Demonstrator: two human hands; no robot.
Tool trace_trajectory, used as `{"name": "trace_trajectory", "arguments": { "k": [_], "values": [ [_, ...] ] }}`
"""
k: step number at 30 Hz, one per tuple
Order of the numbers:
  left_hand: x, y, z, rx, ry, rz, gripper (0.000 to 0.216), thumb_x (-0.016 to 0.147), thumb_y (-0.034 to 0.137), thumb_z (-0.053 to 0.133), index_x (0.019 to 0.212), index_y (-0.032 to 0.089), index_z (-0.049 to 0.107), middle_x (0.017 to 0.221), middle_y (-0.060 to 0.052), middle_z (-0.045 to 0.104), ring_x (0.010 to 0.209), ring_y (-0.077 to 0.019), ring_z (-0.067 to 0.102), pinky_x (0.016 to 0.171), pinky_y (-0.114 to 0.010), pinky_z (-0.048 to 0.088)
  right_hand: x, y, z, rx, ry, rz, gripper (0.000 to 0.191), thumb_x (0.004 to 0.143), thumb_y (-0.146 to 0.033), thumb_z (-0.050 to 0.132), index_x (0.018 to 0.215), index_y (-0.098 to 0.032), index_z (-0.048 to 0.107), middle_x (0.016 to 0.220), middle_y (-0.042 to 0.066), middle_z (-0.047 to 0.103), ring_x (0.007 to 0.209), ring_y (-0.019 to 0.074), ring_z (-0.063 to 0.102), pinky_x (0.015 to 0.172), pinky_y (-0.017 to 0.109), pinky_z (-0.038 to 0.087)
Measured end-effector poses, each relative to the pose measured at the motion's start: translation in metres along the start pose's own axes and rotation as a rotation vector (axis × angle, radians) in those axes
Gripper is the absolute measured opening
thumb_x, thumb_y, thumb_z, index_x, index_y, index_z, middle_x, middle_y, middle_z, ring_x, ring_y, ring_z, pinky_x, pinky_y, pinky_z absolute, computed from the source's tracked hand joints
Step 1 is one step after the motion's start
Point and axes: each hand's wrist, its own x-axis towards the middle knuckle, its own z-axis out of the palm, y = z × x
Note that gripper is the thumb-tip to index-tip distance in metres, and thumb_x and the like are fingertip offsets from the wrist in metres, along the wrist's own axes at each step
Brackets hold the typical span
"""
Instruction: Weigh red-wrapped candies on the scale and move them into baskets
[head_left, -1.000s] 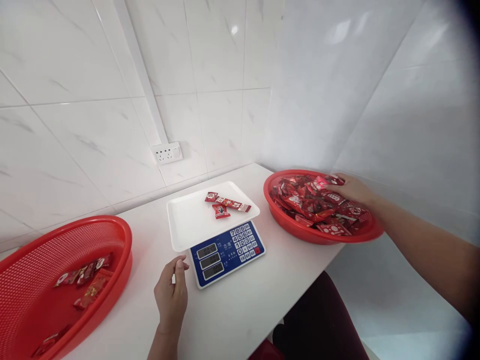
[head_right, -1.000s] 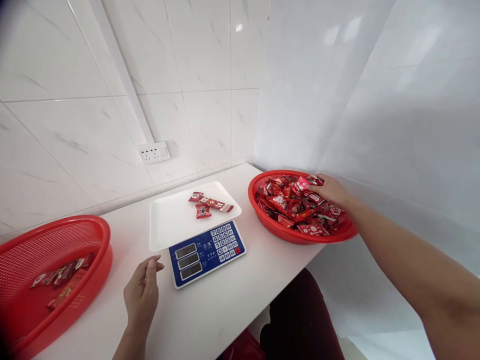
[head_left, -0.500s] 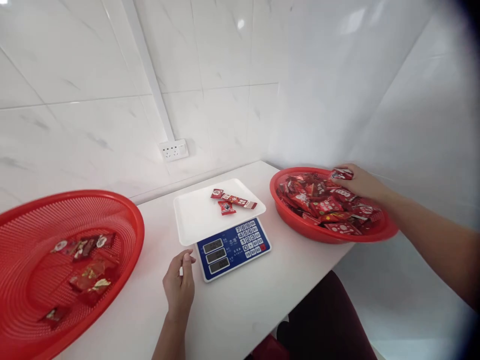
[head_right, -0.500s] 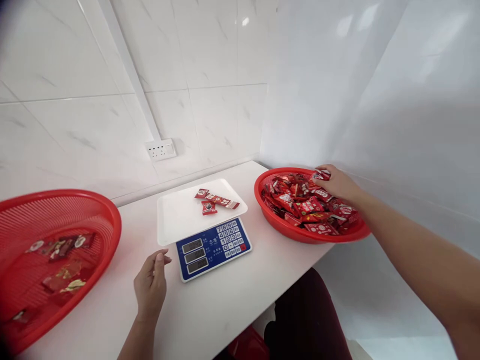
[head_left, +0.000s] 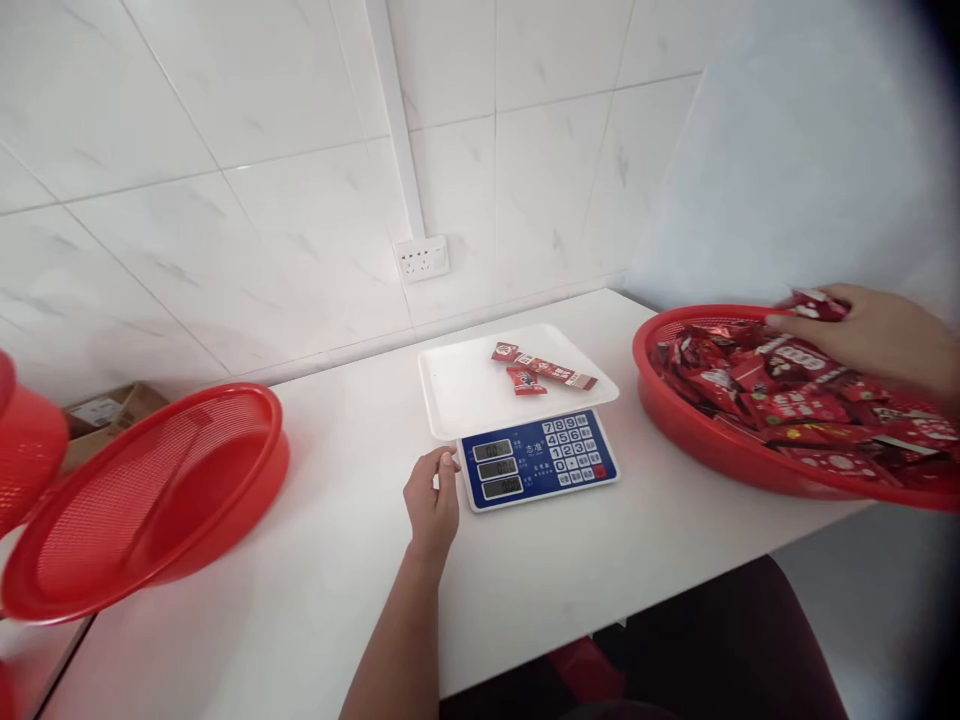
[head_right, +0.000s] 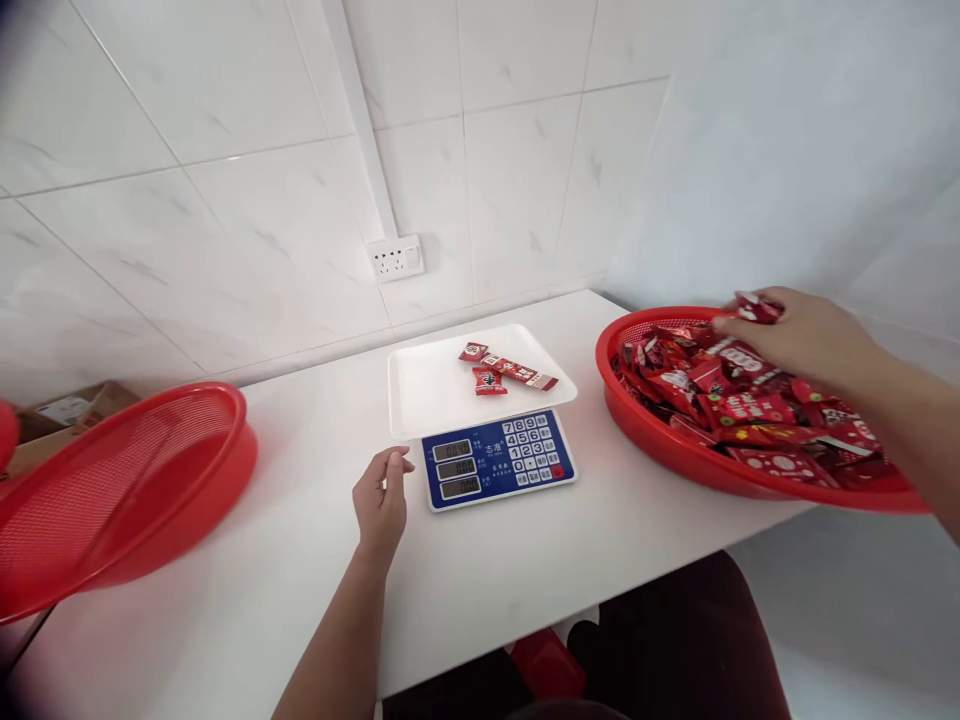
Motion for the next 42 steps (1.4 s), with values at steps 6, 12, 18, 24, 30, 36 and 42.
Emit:
{"name": "trace_trajectory", "arguments": {
  "k": [6, 12, 18, 24, 30, 36, 42],
  "values": [
    [0.001, -0.001, -0.002, -0.004, 0.007, -0.018, 0.035, 0.092, 0.041, 0.040, 0.092, 0.017, 0.066, 0.074, -0.004, 0.066, 0.072, -0.0147, 0.065, 0.068, -0.027, 0.051, -0.047, -0.129, 0.047, 0.649, -0.202, -0.036, 0.025, 0.073, -0.032, 0.067, 0.095, -0.023, 0.061, 0.087, 0.005, 0.065, 0.068, 0.0148, 0.059, 0.066, 0.031, 0.050],
    [0.003, -0.001, -0.004, -0.029, 0.042, -0.041, 0.037, 0.092, 0.043, 0.040, 0.092, 0.017, 0.065, 0.075, -0.005, 0.066, 0.072, -0.0147, 0.065, 0.069, -0.027, 0.051, -0.056, -0.206, 0.096, 0.670, -0.308, -0.261, 0.026, 0.076, -0.032, 0.063, 0.100, -0.021, 0.059, 0.090, 0.003, 0.063, 0.078, 0.0187, 0.061, 0.077, 0.038, 0.051],
    [0.004, -0.002, -0.004, -0.030, 0.055, -0.050, 0.036, 0.093, 0.043, 0.040, 0.093, 0.016, 0.065, 0.076, -0.006, 0.066, 0.071, -0.0145, 0.064, 0.066, -0.026, 0.050, -0.049, -0.228, 0.123, 0.706, -0.308, -0.335, 0.028, 0.078, -0.032, 0.060, 0.102, -0.019, 0.056, 0.096, 0.005, 0.062, 0.085, 0.0204, 0.060, 0.081, 0.039, 0.048],
    [0.003, -0.002, -0.004, -0.049, 0.040, -0.034, 0.035, 0.093, 0.042, 0.040, 0.092, 0.017, 0.065, 0.075, -0.005, 0.066, 0.072, -0.0145, 0.064, 0.068, -0.026, 0.050, -0.041, -0.208, 0.115, 0.480, -0.253, -0.371, 0.046, 0.075, -0.046, 0.064, 0.109, -0.018, 0.054, 0.109, 0.010, 0.061, 0.098, 0.0257, 0.057, 0.090, 0.043, 0.043],
    [0.003, -0.005, -0.003, -0.043, 0.032, -0.019, 0.032, 0.093, 0.039, 0.042, 0.093, 0.017, 0.065, 0.076, -0.004, 0.066, 0.072, -0.0142, 0.064, 0.068, -0.026, 0.051, -0.035, -0.185, 0.101, 0.251, -0.438, -0.425, 0.072, 0.072, -0.063, 0.059, 0.130, -0.021, 0.047, 0.124, 0.012, 0.058, 0.102, 0.0296, 0.059, 0.085, 0.043, 0.049],
    [0.002, -0.009, -0.002, -0.038, 0.041, -0.028, 0.033, 0.093, 0.040, 0.042, 0.093, 0.017, 0.065, 0.076, -0.004, 0.066, 0.071, -0.0145, 0.064, 0.068, -0.027, 0.051, -0.055, -0.160, 0.083, 0.322, -0.408, -0.496, 0.071, 0.081, -0.062, 0.047, 0.141, -0.025, 0.038, 0.148, 0.007, 0.038, 0.125, 0.0298, 0.047, 0.100, 0.044, 0.043],
    [0.003, -0.007, -0.005, -0.058, 0.125, -0.029, 0.032, 0.092, 0.040, 0.043, 0.091, 0.017, 0.065, 0.073, -0.004, 0.065, 0.071, -0.0142, 0.063, 0.067, -0.026, 0.052, -0.128, -0.089, 0.096, 0.605, -0.011, -0.309, 0.038, 0.083, -0.049, 0.045, 0.105, -0.022, 0.062, 0.109, 0.009, 0.067, 0.095, 0.0236, 0.065, 0.082, 0.037, 0.052]
  ]
}}
